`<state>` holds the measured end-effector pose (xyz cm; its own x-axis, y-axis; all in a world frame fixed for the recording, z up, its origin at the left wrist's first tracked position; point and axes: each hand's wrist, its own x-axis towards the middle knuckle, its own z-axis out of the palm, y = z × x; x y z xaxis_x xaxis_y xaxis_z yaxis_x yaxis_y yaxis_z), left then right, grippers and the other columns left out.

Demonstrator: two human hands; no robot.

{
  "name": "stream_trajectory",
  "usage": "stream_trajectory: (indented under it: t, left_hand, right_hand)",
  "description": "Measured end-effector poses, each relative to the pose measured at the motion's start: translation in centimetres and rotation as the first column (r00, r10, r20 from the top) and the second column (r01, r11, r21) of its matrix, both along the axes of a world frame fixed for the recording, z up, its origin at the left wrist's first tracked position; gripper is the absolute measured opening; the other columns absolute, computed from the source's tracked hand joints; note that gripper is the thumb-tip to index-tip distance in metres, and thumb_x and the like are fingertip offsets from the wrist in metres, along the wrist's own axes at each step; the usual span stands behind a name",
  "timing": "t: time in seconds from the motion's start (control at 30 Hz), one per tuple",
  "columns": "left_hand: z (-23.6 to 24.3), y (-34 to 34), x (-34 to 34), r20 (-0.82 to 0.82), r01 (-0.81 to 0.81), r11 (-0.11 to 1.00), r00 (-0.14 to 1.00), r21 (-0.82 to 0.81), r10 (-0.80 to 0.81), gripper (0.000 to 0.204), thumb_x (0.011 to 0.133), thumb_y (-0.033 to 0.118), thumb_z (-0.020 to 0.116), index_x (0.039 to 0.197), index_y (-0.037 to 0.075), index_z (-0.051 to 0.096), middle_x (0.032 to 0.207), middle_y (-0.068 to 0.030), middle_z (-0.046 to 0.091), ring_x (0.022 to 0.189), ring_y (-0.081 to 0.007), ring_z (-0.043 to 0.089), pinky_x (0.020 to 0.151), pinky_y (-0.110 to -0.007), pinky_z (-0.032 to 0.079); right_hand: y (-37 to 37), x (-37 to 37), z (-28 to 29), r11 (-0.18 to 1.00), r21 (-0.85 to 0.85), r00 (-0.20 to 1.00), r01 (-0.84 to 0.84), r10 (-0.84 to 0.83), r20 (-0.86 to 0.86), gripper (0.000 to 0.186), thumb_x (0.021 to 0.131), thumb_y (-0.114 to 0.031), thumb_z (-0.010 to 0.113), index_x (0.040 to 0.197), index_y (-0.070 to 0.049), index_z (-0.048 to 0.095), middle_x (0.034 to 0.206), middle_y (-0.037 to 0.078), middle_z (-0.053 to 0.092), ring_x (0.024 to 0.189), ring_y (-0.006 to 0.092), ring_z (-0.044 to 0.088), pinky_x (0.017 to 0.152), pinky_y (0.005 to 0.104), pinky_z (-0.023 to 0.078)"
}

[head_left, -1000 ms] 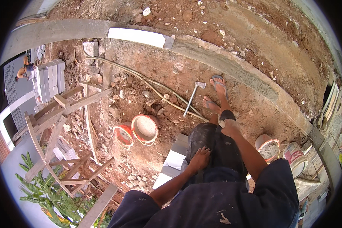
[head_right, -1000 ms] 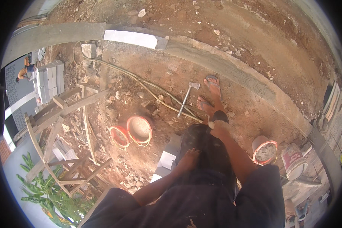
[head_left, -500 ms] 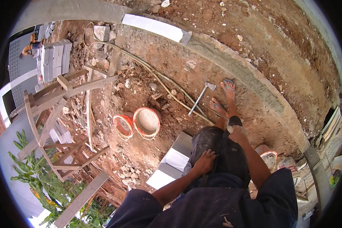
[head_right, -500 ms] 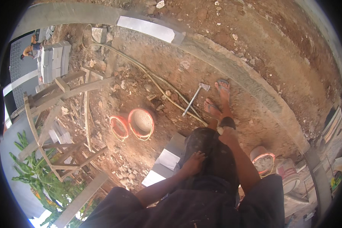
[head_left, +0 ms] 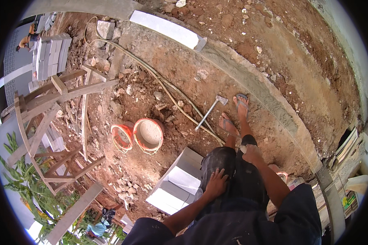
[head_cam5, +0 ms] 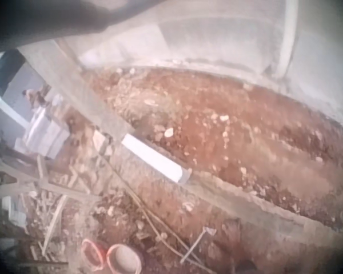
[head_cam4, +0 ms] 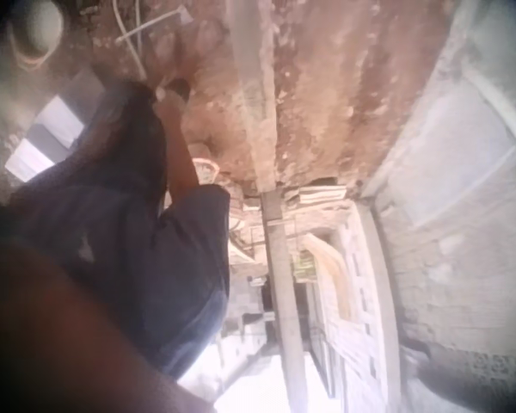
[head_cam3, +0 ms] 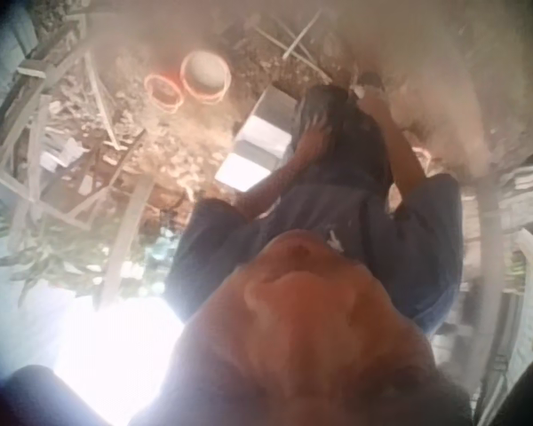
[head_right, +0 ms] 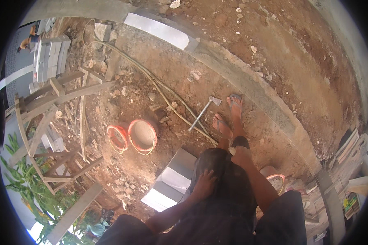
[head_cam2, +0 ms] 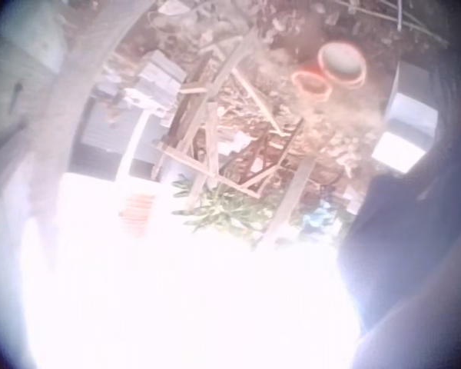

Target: The person positions a white concrete block along a trench, uses a hammer to tap it into place, and then applies mortar to the block's surface with a trowel. The person repeats this process with additional blocks, aligning them along the trench.

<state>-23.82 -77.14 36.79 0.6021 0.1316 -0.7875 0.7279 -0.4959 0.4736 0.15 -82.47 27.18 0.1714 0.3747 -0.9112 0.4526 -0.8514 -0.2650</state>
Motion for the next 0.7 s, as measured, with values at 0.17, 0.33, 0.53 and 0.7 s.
stream_trajectory:
  t: [0.17, 0.33, 0.53, 0.7]
  left_hand:
    - [-0.5, 0.0, 1.7, 0.016, -0.103, 0.993, 0.994, -0.058, 0.104, 0.040, 0.094, 0.024, 0.056, 0.128, 0.004, 0.056, 0.147, -0.0239, 0.042, 0.141, -0.0470, 0.031, 0.117, -0.056, 0.025]
    - [-0.5, 1.2, 4.0, 0.012, -0.233, 0.966, 0.972, -0.111, 0.236, 0.041, 0.092, 0.023, 0.058, 0.129, 0.003, 0.057, 0.145, -0.0241, 0.043, 0.140, -0.0478, 0.033, 0.118, -0.055, 0.025]
    - [-3.0, 1.6, 6.6, 0.008, -0.374, 0.926, 0.927, -0.060, 0.375, 0.040, 0.091, 0.020, 0.060, 0.128, 0.005, 0.058, 0.143, -0.0223, 0.047, 0.139, -0.0460, 0.036, 0.114, -0.057, 0.030]
    - [-6.9, 2.8, 10.0, 0.057, -0.681, 0.732, 0.731, -0.006, 0.680, 0.037, 0.090, 0.019, 0.061, 0.124, 0.005, 0.061, 0.138, -0.0188, 0.053, 0.138, -0.0414, 0.038, 0.113, -0.057, 0.031]
  right_hand:
    - [0.4, 1.8, -0.3, 1.000, -0.008, 0.999, -0.027, 0.027, 0.018, 0.044, 0.072, -0.023, 0.071, 0.109, 0.000, 0.062, 0.103, 0.024, 0.068, 0.102, 0.0410, 0.066, 0.090, 0.0488, 0.053]
    - [0.9, 3.2, -0.9, 0.999, 0.001, 0.994, -0.042, 0.042, 0.099, 0.054, 0.075, -0.024, 0.075, 0.118, 0.001, 0.055, 0.108, 0.023, 0.065, 0.102, 0.0408, 0.066, 0.088, 0.0492, 0.053]
    - [2.9, 5.4, -2.2, 0.985, 0.057, 0.979, -0.166, 0.157, 0.129, 0.055, 0.078, -0.022, 0.072, 0.123, 0.002, 0.052, 0.116, 0.024, 0.061, 0.100, 0.0415, 0.066, 0.090, 0.0491, 0.052]
    - [7.6, 7.1, -6.4, 0.966, 0.020, 0.966, -0.258, 0.258, 0.026, 0.060, 0.081, -0.038, 0.069, 0.122, 0.004, 0.054, 0.105, 0.029, 0.066, 0.099, 0.0452, 0.065, 0.088, 0.0507, 0.053]
